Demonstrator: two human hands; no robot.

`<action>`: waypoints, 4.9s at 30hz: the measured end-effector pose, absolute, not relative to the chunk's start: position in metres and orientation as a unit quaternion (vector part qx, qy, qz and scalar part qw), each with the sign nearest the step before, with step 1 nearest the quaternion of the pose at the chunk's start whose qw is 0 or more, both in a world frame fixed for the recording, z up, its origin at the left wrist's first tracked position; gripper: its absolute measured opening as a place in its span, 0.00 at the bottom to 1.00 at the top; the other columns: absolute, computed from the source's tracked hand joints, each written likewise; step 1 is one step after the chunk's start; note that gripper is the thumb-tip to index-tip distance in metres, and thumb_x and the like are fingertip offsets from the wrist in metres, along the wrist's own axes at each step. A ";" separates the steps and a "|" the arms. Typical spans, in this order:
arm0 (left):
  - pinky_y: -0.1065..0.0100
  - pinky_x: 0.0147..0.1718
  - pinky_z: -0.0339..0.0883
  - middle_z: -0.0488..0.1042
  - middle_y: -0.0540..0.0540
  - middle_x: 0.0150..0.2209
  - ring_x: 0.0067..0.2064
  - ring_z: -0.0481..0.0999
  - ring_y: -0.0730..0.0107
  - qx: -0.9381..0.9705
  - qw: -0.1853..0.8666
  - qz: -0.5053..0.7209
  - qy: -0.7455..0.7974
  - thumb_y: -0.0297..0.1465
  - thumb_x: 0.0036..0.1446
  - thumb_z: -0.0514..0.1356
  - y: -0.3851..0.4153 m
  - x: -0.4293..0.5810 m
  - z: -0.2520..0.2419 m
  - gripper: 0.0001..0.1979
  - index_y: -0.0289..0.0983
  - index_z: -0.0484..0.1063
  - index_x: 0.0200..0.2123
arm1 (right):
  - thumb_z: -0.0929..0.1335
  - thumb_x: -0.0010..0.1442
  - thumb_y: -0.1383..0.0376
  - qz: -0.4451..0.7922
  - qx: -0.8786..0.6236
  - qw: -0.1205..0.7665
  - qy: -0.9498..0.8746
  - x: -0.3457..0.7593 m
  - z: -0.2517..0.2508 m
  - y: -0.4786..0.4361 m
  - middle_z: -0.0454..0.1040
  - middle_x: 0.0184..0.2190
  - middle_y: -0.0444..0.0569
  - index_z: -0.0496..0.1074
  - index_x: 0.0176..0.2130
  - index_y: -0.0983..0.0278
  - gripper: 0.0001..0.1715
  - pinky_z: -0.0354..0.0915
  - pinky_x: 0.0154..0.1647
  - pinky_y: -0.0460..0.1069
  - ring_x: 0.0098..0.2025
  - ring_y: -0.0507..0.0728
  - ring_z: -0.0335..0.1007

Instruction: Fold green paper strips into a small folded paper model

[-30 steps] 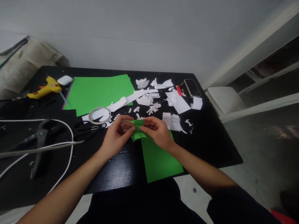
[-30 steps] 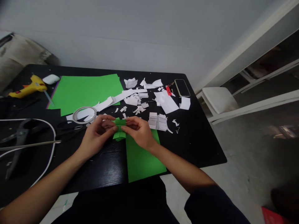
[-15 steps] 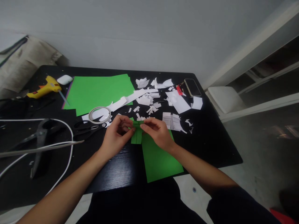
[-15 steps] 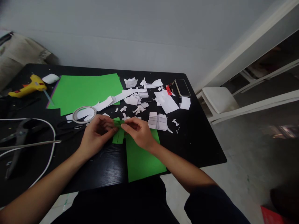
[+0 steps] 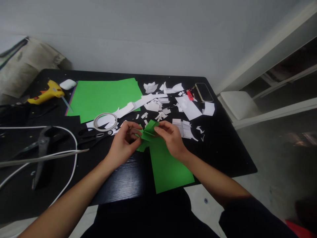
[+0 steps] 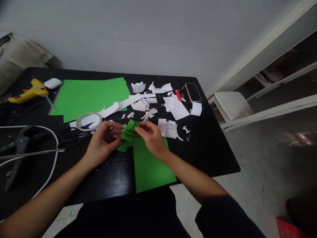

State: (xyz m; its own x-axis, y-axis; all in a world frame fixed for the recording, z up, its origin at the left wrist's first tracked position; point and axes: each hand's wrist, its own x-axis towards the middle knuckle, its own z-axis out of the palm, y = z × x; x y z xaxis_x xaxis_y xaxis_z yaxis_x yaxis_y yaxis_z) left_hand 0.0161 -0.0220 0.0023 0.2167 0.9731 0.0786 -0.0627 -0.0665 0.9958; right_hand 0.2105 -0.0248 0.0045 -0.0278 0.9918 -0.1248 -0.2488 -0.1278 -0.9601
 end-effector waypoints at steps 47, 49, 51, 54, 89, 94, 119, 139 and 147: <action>0.69 0.28 0.59 0.72 0.50 0.37 0.32 0.66 0.69 0.541 0.518 0.431 0.503 0.22 0.50 0.64 -0.020 -0.019 0.001 0.18 0.46 0.80 0.43 | 0.68 0.62 0.72 0.197 -0.492 0.334 -0.780 0.220 -0.020 -0.018 0.76 0.53 0.54 0.68 0.59 0.57 0.26 0.67 0.64 0.68 0.62 0.67 0.67; 0.68 0.28 0.60 0.73 0.50 0.38 0.33 0.67 0.68 0.548 0.518 0.429 0.497 0.23 0.52 0.64 -0.021 -0.017 0.001 0.18 0.46 0.80 0.45 | 0.68 0.64 0.71 0.187 -0.493 0.344 -0.777 0.219 -0.019 -0.018 0.77 0.52 0.53 0.68 0.59 0.56 0.25 0.68 0.62 0.67 0.60 0.66 0.69; 0.67 0.31 0.62 0.75 0.48 0.40 0.36 0.70 0.66 0.547 0.524 0.429 0.491 0.25 0.56 0.64 -0.022 -0.017 -0.001 0.16 0.46 0.80 0.47 | 0.69 0.64 0.71 0.180 -0.493 0.367 -0.768 0.219 -0.018 -0.017 0.77 0.52 0.53 0.67 0.59 0.55 0.25 0.69 0.61 0.66 0.58 0.65 0.71; 0.64 0.41 0.66 0.78 0.47 0.44 0.45 0.75 0.61 0.541 0.535 0.439 0.478 0.30 0.63 0.62 -0.021 -0.020 -0.005 0.12 0.46 0.82 0.48 | 0.70 0.64 0.71 0.188 -0.497 0.403 -0.745 0.218 -0.014 -0.018 0.76 0.52 0.53 0.67 0.59 0.54 0.26 0.71 0.60 0.64 0.57 0.64 0.73; 0.78 0.13 0.56 0.73 0.54 0.24 0.16 0.66 0.80 0.425 0.618 0.439 0.495 0.34 0.62 0.67 -0.020 0.008 0.004 0.08 0.40 0.81 0.44 | 0.83 0.42 0.64 0.738 -0.467 0.454 -0.175 0.216 0.005 -0.014 0.79 0.31 0.43 0.83 0.32 0.62 0.15 0.66 0.32 0.44 0.32 0.50 0.72; 0.78 0.12 0.60 0.71 0.57 0.21 0.14 0.68 0.79 0.459 0.590 0.454 0.486 0.30 0.61 0.67 -0.021 0.010 0.011 0.08 0.41 0.80 0.44 | 0.83 0.45 0.66 0.722 -0.460 0.477 -0.197 0.216 0.004 -0.015 0.78 0.31 0.41 0.80 0.33 0.60 0.15 0.64 0.33 0.45 0.31 0.49 0.70; 0.74 0.20 0.64 0.71 0.57 0.18 0.17 0.70 0.77 0.530 0.523 0.423 0.517 0.30 0.65 0.64 -0.030 0.012 0.015 0.11 0.42 0.79 0.50 | 0.75 0.61 0.63 0.689 -0.474 0.432 -0.338 0.217 0.003 -0.025 0.79 0.37 0.43 0.83 0.43 0.54 0.08 0.67 0.44 0.51 0.38 0.54 0.71; 0.73 0.19 0.64 0.71 0.56 0.21 0.18 0.69 0.78 0.498 0.520 0.452 0.527 0.29 0.61 0.68 -0.033 0.012 0.020 0.11 0.41 0.80 0.48 | 0.78 0.57 0.62 0.687 -0.477 0.435 -0.332 0.215 0.004 -0.025 0.78 0.38 0.43 0.80 0.41 0.55 0.10 0.71 0.39 0.50 0.38 0.54 0.73; 0.73 0.21 0.59 0.71 0.56 0.23 0.20 0.65 0.79 0.521 0.486 0.436 0.549 0.29 0.59 0.69 -0.032 0.013 0.020 0.11 0.41 0.80 0.46 | 0.78 0.56 0.63 0.662 -0.491 0.437 -0.360 0.212 0.011 -0.025 0.79 0.36 0.44 0.80 0.39 0.57 0.09 0.72 0.37 0.49 0.36 0.54 0.75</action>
